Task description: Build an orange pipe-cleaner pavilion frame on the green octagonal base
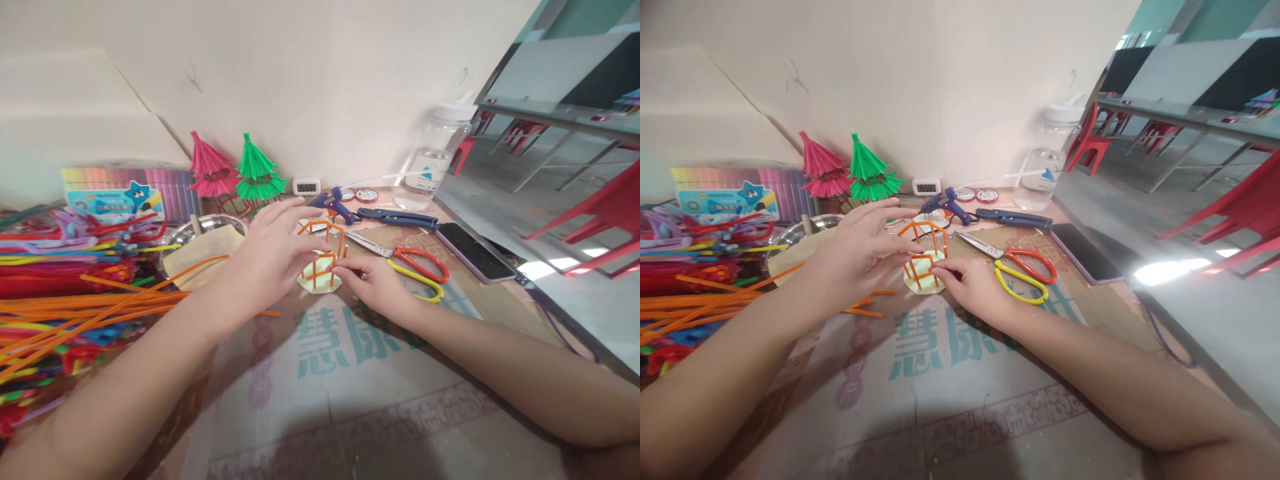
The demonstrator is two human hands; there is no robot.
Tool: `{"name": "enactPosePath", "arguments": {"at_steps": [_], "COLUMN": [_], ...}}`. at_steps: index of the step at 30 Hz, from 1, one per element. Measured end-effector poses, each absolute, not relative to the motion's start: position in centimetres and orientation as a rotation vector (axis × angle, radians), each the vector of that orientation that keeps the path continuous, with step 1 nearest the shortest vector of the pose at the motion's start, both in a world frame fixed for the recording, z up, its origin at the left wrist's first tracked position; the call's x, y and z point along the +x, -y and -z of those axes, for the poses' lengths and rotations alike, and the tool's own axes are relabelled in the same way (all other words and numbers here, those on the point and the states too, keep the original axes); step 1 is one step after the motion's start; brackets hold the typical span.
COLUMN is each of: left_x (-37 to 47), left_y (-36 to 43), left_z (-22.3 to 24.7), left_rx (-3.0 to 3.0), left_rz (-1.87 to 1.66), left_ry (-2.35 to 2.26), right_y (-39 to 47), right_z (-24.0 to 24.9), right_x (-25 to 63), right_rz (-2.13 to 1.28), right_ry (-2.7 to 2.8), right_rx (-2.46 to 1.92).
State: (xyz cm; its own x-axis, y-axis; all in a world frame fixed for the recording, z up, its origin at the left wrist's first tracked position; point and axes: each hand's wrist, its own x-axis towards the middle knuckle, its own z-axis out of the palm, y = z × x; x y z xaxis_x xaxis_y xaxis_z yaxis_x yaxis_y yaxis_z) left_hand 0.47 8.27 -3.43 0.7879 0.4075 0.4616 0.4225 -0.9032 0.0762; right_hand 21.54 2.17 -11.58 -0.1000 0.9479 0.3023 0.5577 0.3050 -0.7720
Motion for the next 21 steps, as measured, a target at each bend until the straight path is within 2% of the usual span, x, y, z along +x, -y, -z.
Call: {"name": "enactPosePath", "arguments": {"at_steps": [21], "left_x": [1.19], "left_y": [-7.68], "left_z": [4.14], "left_rx": [-2.821], "left_rz": [0.724], "left_ry": [0.624], "right_y": [-2.24], "right_z": [11.59], "right_x": [21.39], "right_rz": [-0.563], "right_ry": [1.793], "right_rx": [-1.306]}}
